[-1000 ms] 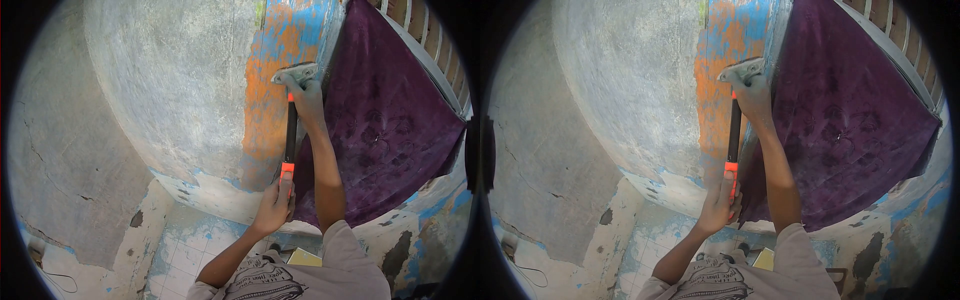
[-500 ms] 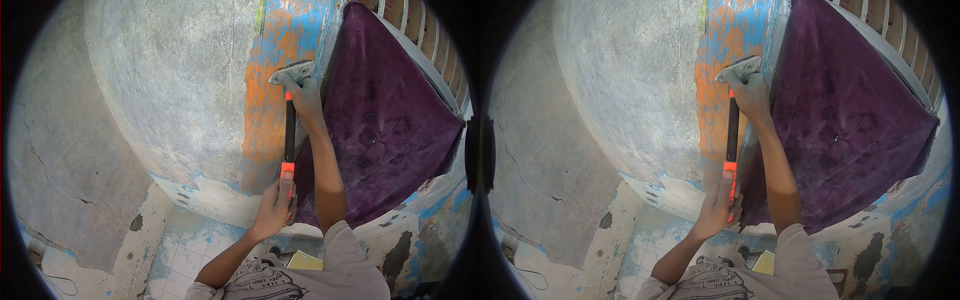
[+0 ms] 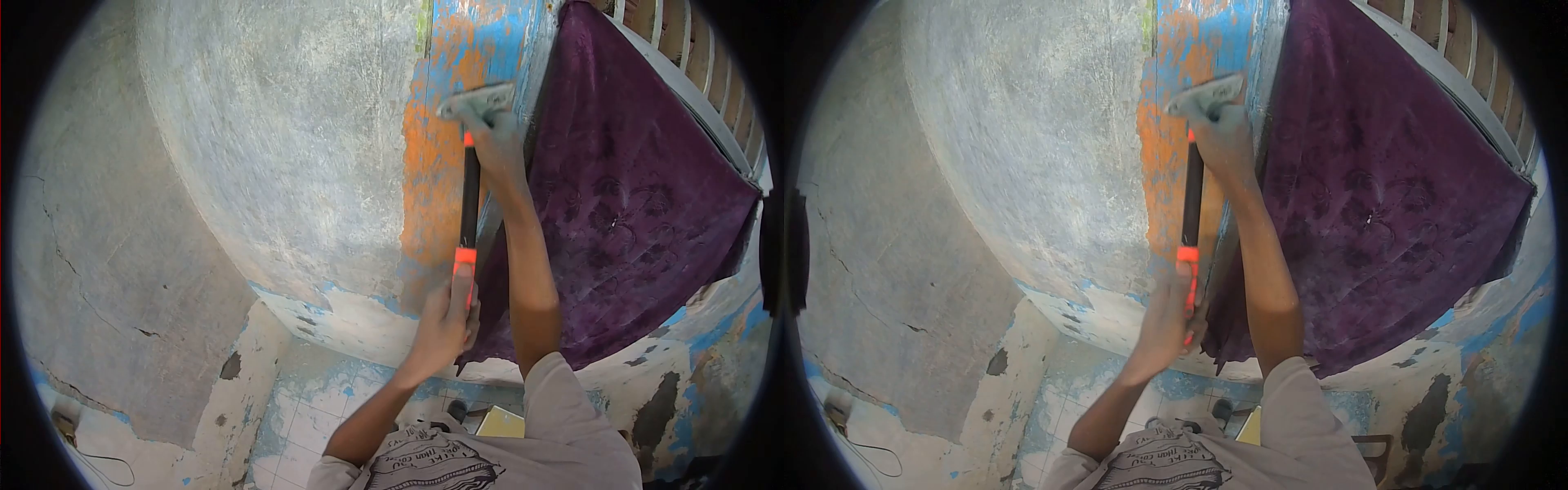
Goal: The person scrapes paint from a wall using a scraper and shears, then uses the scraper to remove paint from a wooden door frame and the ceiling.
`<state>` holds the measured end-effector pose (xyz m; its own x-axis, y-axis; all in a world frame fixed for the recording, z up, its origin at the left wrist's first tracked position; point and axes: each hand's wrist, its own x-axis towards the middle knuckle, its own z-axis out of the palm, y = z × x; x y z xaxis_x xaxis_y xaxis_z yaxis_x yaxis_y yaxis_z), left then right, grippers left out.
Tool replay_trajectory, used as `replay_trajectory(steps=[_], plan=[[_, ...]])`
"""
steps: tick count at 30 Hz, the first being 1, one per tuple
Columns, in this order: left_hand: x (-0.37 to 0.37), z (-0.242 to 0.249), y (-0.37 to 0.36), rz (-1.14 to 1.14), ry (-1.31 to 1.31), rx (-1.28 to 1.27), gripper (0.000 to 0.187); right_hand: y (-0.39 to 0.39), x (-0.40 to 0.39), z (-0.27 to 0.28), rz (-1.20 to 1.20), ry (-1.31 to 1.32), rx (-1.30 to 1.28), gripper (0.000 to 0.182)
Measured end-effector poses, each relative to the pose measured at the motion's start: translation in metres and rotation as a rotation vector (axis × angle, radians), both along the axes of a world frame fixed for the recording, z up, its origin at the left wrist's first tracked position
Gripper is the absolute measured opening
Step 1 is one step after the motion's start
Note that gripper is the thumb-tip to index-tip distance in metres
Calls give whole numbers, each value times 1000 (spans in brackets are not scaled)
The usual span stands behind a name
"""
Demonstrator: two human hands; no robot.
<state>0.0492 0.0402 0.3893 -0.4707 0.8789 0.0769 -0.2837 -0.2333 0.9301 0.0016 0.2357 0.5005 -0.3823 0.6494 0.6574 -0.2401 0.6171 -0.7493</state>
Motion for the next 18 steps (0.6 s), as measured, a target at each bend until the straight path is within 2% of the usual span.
replay_trajectory(steps=[2, 4, 10, 15, 18], plan=[[12, -11, -1, 17, -50, 26, 51, 8, -2, -17, 19, 39, 59, 40], [9, -18, 2, 14, -12, 36, 51, 9, -1, -23, 17, -48, -3, 39], [-3, 6, 4, -24, -18, 43, 51, 7, -4, 21, 48, -63, 41, 40], [10, -11, 2, -42, -63, 76, 54, 4, 6, -6, 17, -93, 53, 42], [2, -4, 2, -105, -89, 52, 48, 10, -2, 3, 44, -98, 35, 41]])
